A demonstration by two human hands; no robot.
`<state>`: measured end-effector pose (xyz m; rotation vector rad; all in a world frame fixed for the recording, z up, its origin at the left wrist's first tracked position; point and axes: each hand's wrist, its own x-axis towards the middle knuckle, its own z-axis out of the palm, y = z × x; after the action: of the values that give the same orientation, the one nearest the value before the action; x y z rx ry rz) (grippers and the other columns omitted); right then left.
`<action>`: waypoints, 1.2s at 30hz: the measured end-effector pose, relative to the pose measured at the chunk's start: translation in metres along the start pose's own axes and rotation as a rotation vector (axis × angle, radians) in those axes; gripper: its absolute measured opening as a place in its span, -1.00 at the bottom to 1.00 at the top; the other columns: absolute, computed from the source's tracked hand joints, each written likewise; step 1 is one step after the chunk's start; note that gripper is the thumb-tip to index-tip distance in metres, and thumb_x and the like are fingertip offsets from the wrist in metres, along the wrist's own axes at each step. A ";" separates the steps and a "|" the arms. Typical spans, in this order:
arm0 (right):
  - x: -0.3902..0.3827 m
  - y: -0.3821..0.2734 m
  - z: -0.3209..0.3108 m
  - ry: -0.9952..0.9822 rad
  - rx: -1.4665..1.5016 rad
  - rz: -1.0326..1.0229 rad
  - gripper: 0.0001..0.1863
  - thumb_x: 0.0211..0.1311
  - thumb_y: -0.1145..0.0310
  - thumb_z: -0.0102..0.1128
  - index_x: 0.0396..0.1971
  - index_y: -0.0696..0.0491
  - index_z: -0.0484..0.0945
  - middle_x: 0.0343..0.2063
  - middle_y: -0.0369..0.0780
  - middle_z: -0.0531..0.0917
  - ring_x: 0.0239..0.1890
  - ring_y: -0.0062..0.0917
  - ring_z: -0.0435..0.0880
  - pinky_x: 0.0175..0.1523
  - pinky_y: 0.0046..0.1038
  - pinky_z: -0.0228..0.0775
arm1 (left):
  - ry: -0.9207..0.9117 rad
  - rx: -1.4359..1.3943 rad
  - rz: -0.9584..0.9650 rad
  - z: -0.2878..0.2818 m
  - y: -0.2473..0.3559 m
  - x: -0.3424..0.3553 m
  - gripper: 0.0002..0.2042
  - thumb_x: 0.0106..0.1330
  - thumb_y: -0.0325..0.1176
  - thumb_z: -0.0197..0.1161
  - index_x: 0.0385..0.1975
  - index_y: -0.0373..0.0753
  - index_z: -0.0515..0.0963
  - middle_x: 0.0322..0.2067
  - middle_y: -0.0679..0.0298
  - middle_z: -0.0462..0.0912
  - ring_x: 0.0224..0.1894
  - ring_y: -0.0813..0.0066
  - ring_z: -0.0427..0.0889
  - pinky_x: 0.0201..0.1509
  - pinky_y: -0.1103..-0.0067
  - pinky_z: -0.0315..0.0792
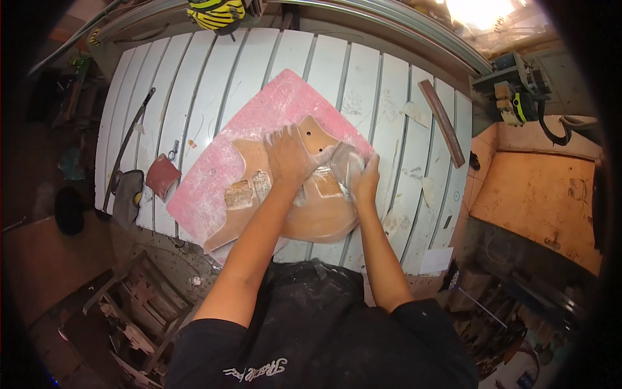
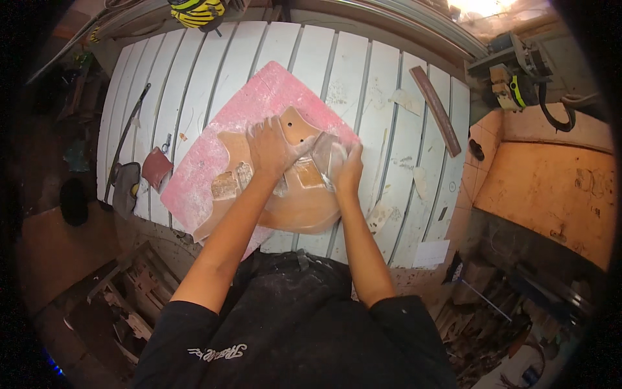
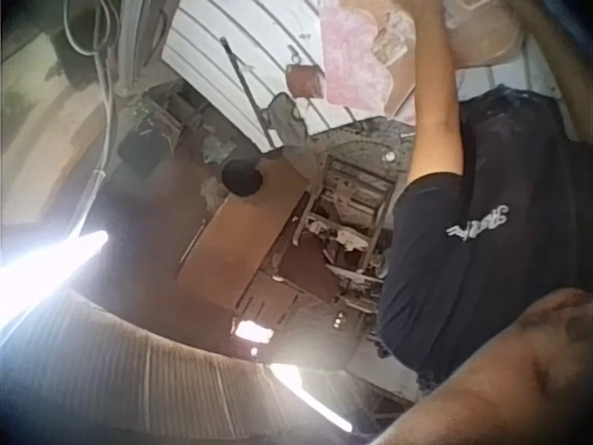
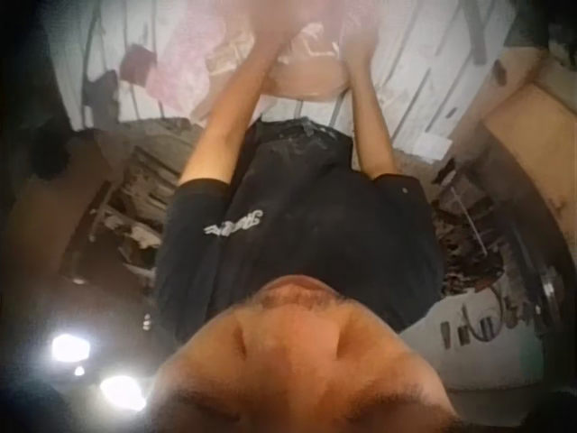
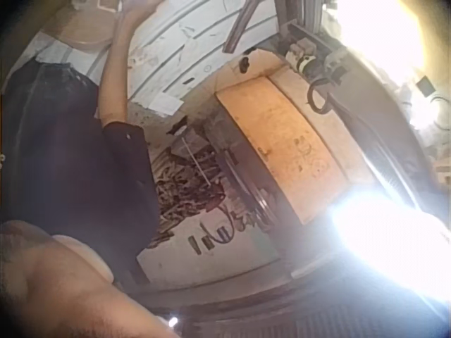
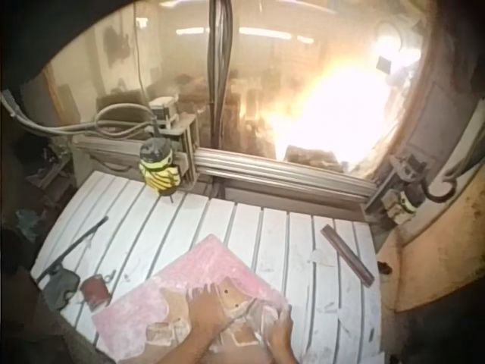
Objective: The person sands the surface and edges of a wooden guitar body by hand using a small piece of sandpaper, periodically lifting and turning the object to work on different sides.
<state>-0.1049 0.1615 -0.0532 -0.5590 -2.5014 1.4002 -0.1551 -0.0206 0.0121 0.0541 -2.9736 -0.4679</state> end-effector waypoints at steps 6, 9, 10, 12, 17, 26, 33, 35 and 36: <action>0.025 -0.027 -0.003 -0.057 0.004 0.123 -0.59 0.33 0.22 0.29 -0.02 0.19 0.42 -0.10 0.10 0.68 -0.02 -0.06 0.70 0.11 -0.20 0.49 | -0.068 -0.035 -0.015 -0.003 -0.001 -0.005 -0.12 -0.03 0.44 0.35 -0.07 -0.39 0.54 -0.10 -0.03 0.66 0.06 0.01 0.59 0.37 0.10 0.18; 0.012 -0.013 -0.001 -0.022 0.005 0.042 -0.59 0.30 0.27 0.31 0.01 0.18 0.43 -0.10 0.10 0.69 0.00 -0.06 0.70 0.11 -0.21 0.49 | 0.001 0.039 0.005 -0.002 -0.001 -0.001 -0.13 -0.03 0.43 0.35 -0.08 -0.38 0.54 -0.13 -0.02 0.66 0.03 0.02 0.60 0.34 0.10 0.21; 0.008 -0.015 -0.003 -0.056 0.038 0.093 -0.58 0.30 0.27 0.31 0.04 0.17 0.43 -0.10 0.09 0.69 0.01 -0.07 0.70 0.11 -0.23 0.49 | 0.004 0.039 0.015 -0.003 -0.002 -0.003 -0.14 -0.02 0.43 0.35 -0.09 -0.38 0.54 -0.14 -0.01 0.66 0.01 0.01 0.60 0.33 0.10 0.21; 0.017 -0.021 0.002 -0.094 0.080 0.138 -0.57 0.31 0.28 0.31 0.06 0.17 0.44 -0.10 0.09 0.69 0.02 -0.08 0.70 0.12 -0.24 0.49 | 0.013 0.047 0.022 -0.005 -0.006 -0.003 -0.14 -0.02 0.43 0.35 -0.09 -0.38 0.54 -0.15 -0.01 0.66 0.00 0.01 0.60 0.31 0.10 0.22; 0.078 0.006 0.000 0.131 0.179 0.060 -0.54 0.19 0.36 0.44 0.01 0.22 0.47 -0.06 0.05 0.69 0.03 -0.20 0.70 0.15 -0.32 0.49 | -0.247 -0.078 -0.040 -0.022 0.012 0.003 -0.11 0.04 0.39 0.33 0.06 -0.41 0.51 0.09 -0.09 0.58 0.22 -0.05 0.49 0.42 0.04 0.14; -0.026 0.020 -0.094 0.137 0.328 0.252 -0.64 0.25 0.42 0.41 -0.06 0.22 0.50 -0.14 -0.15 0.63 -0.07 -0.47 0.63 0.05 -0.46 0.48 | -0.306 0.042 0.418 0.008 0.048 -0.035 0.16 0.05 0.48 0.21 0.49 -0.33 0.12 0.52 -0.03 0.06 0.59 -0.05 -0.11 0.58 -0.03 -0.24; -0.065 0.006 -0.135 0.189 0.561 0.425 -0.75 0.34 0.45 0.31 -0.09 0.18 0.48 -0.27 -0.23 0.66 -0.31 -0.63 0.63 -0.22 -0.60 0.48 | -0.249 -0.176 0.519 0.003 0.067 -0.091 0.28 -0.04 0.49 0.28 0.43 -0.57 0.07 0.49 -0.23 0.02 0.57 -0.14 -0.10 0.59 0.03 -0.23; -0.072 0.002 -0.142 0.196 0.581 0.425 -0.75 0.34 0.45 0.31 -0.08 0.18 0.48 -0.27 -0.23 0.66 -0.31 -0.63 0.63 -0.23 -0.60 0.48 | -0.467 0.001 0.524 -0.011 0.071 -0.109 0.30 -0.02 0.58 0.18 0.44 -0.56 0.08 0.48 -0.27 0.02 0.58 -0.11 -0.12 0.61 0.09 -0.26; -0.074 0.000 -0.144 0.192 0.599 0.429 -0.75 0.35 0.45 0.30 -0.08 0.17 0.47 -0.28 -0.23 0.66 -0.32 -0.64 0.62 -0.24 -0.60 0.47 | -0.498 -0.003 0.531 -0.007 0.066 -0.113 0.30 -0.02 0.60 0.17 0.44 -0.55 0.09 0.48 -0.24 0.04 0.57 -0.11 -0.09 0.61 0.08 -0.26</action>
<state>0.0147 0.2407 0.0220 -1.0626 -1.7379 2.0149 -0.0428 0.0467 0.0251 -0.9570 -3.2505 -0.4624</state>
